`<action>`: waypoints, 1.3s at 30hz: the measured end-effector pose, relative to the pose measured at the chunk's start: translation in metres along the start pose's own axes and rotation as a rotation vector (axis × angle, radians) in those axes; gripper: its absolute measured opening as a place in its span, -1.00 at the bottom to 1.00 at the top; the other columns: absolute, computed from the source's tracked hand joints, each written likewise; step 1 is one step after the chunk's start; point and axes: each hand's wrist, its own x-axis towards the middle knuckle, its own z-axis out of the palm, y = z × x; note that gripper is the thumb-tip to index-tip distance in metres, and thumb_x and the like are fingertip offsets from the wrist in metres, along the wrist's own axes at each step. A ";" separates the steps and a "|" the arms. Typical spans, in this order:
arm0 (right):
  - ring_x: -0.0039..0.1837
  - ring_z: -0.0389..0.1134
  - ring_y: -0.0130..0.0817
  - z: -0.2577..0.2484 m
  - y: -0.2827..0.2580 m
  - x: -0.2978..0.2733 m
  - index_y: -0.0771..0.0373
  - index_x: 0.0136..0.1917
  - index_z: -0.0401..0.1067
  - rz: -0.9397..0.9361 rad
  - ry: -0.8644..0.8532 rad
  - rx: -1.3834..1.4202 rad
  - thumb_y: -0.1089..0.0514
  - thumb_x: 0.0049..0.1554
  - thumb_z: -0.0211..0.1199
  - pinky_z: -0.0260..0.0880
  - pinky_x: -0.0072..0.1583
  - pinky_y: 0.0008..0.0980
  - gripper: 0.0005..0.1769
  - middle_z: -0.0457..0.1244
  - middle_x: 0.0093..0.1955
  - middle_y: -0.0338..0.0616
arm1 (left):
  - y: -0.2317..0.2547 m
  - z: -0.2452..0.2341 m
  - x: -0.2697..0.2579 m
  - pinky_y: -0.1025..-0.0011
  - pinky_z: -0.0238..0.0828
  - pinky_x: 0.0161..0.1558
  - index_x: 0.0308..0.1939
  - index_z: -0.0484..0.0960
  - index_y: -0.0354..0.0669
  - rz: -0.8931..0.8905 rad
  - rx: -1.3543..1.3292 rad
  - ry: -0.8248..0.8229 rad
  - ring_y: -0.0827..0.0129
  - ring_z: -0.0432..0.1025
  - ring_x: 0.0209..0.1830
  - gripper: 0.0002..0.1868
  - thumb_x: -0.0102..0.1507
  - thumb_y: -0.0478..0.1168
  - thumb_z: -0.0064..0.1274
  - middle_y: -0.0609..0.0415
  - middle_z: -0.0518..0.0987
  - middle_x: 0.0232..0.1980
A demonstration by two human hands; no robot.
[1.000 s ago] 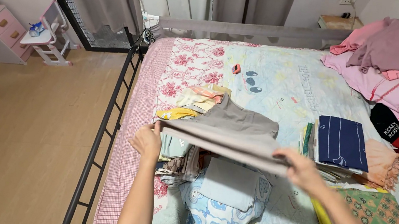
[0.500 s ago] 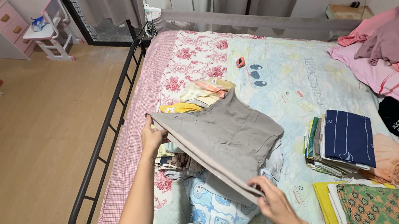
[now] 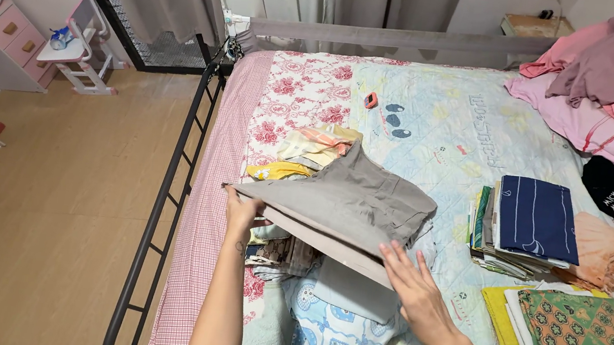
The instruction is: The person folds several pieces of bedding and linens on a bed, including a light-colored sheet, a dark blue towel, and a beige towel. Each item is smoothed, folded into a compact rectangle, and stacked on the bed.
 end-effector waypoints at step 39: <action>0.11 0.42 -0.48 -0.050 0.077 0.080 0.19 0.16 0.56 0.401 0.393 0.818 0.38 0.05 0.29 0.42 0.19 -0.47 -0.61 0.42 0.09 -0.21 | 0.050 0.039 -0.096 0.20 0.10 0.47 0.60 -0.10 -0.26 0.994 0.740 -0.804 -0.21 0.05 0.57 0.38 -0.24 -0.44 0.34 -0.43 -0.10 0.65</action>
